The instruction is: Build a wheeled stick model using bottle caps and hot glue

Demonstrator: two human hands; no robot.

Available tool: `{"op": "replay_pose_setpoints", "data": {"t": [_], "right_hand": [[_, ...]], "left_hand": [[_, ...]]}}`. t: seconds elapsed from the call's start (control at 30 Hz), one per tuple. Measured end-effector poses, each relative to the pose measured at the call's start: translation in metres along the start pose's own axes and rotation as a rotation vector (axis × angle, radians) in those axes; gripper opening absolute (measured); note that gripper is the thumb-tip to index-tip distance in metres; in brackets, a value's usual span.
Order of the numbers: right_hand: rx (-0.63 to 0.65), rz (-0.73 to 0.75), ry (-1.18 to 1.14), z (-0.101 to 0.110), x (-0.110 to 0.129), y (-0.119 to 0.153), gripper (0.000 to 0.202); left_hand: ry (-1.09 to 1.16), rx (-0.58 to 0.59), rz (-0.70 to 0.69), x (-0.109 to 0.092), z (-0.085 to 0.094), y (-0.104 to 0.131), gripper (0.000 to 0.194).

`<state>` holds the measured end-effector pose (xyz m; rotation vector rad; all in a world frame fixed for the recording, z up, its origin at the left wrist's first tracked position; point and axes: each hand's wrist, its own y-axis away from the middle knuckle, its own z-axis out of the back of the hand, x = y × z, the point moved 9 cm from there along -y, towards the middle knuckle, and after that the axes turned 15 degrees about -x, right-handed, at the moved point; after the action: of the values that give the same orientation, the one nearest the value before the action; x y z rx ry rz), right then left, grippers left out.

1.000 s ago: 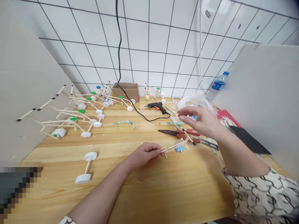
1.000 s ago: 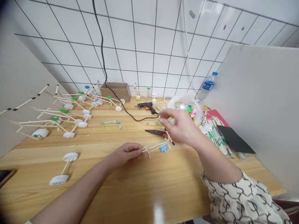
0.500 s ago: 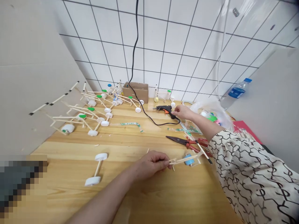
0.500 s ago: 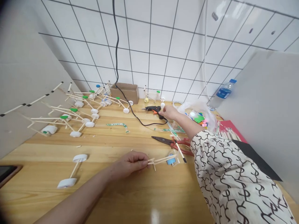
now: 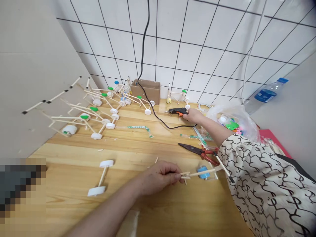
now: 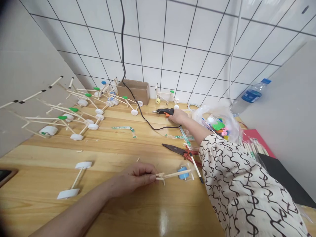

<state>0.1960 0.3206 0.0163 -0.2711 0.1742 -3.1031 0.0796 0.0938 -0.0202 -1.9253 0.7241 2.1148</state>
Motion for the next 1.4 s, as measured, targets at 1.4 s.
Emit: {"op": "replay_pose_setpoints", "data": {"t": [1.4], "right_hand": [[-0.144, 0.076, -0.773, 0.134, -0.038, 0.186, 0.042]], "left_hand": [[-0.058, 0.07, -0.091, 0.0, -0.005, 0.0, 0.033]]}}
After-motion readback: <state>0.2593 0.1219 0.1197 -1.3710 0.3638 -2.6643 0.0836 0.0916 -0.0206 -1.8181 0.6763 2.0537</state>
